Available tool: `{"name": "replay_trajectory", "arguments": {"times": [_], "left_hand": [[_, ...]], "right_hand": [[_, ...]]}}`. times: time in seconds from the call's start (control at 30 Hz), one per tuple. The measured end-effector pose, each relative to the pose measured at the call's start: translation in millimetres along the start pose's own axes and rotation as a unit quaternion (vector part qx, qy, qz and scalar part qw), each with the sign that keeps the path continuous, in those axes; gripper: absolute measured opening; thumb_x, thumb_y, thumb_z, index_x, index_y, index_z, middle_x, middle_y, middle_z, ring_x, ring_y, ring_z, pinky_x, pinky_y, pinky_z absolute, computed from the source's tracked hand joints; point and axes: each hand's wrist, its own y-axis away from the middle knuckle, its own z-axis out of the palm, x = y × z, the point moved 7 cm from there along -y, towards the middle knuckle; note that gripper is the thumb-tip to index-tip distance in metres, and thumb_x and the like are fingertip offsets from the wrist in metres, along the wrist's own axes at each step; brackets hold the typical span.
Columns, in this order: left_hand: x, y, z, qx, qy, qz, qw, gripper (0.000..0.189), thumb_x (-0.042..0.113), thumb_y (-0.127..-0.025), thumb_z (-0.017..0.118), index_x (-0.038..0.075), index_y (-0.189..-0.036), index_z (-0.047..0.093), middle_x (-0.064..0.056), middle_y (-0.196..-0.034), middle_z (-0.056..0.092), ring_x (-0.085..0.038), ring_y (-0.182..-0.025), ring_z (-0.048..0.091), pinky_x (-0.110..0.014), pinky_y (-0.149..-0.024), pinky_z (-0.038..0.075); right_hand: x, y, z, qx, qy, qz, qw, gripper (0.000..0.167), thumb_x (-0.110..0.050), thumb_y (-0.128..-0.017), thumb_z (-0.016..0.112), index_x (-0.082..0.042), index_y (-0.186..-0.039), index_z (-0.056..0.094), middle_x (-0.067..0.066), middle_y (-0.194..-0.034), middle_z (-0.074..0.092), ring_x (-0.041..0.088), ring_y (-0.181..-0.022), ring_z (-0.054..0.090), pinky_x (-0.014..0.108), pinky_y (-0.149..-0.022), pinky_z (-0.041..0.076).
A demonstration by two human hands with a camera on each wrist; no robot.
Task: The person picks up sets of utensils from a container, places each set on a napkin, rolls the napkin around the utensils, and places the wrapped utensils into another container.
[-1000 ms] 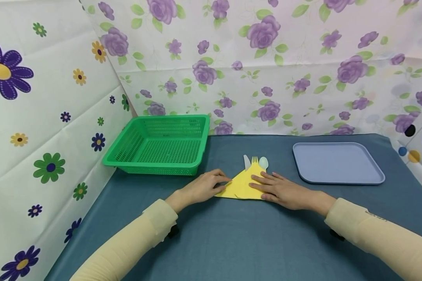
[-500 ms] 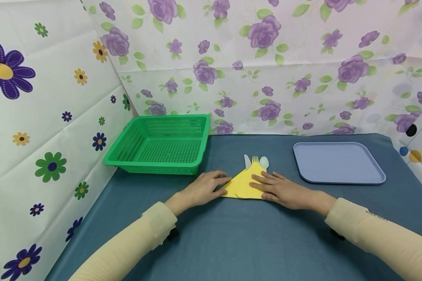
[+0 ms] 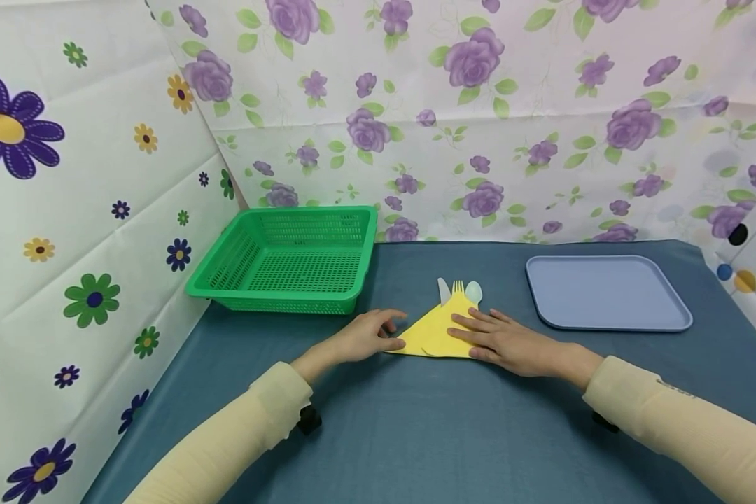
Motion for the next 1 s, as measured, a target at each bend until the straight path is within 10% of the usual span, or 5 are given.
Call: {"name": "replay_trajectory", "arguments": {"times": [0.4,1.0], "left_hand": [[-5.6,-0.7,-0.4,-0.014,0.043,-0.086,0.9953,0.051,0.023,-0.099,0.075,0.008,-0.144,0.057,-0.003,-0.103,0.069,-0.015,-0.089,0.064,-0.036,-0.081,0.054],[-5.2,-2.4,-1.2,0.015,0.11,-0.079,0.9906,0.042,0.009,-0.099,0.073,0.006,-0.138,0.058,-0.007,-0.102,0.067,-0.024,-0.091,0.068,-0.039,-0.082,0.057]], "right_hand": [[-1.8,0.2,-0.4,0.004,-0.002,-0.003,1.0,0.056,-0.031,-0.113,0.049,-0.018,-0.165,0.034,0.008,-0.172,0.023,0.04,-0.158,0.016,0.069,-0.122,0.012],[-3.6,0.8,-2.3,0.006,-0.003,-0.001,1.0,0.056,-0.031,-0.112,0.05,-0.017,-0.164,0.035,0.009,-0.172,0.023,0.04,-0.158,0.017,0.069,-0.122,0.012]]}}
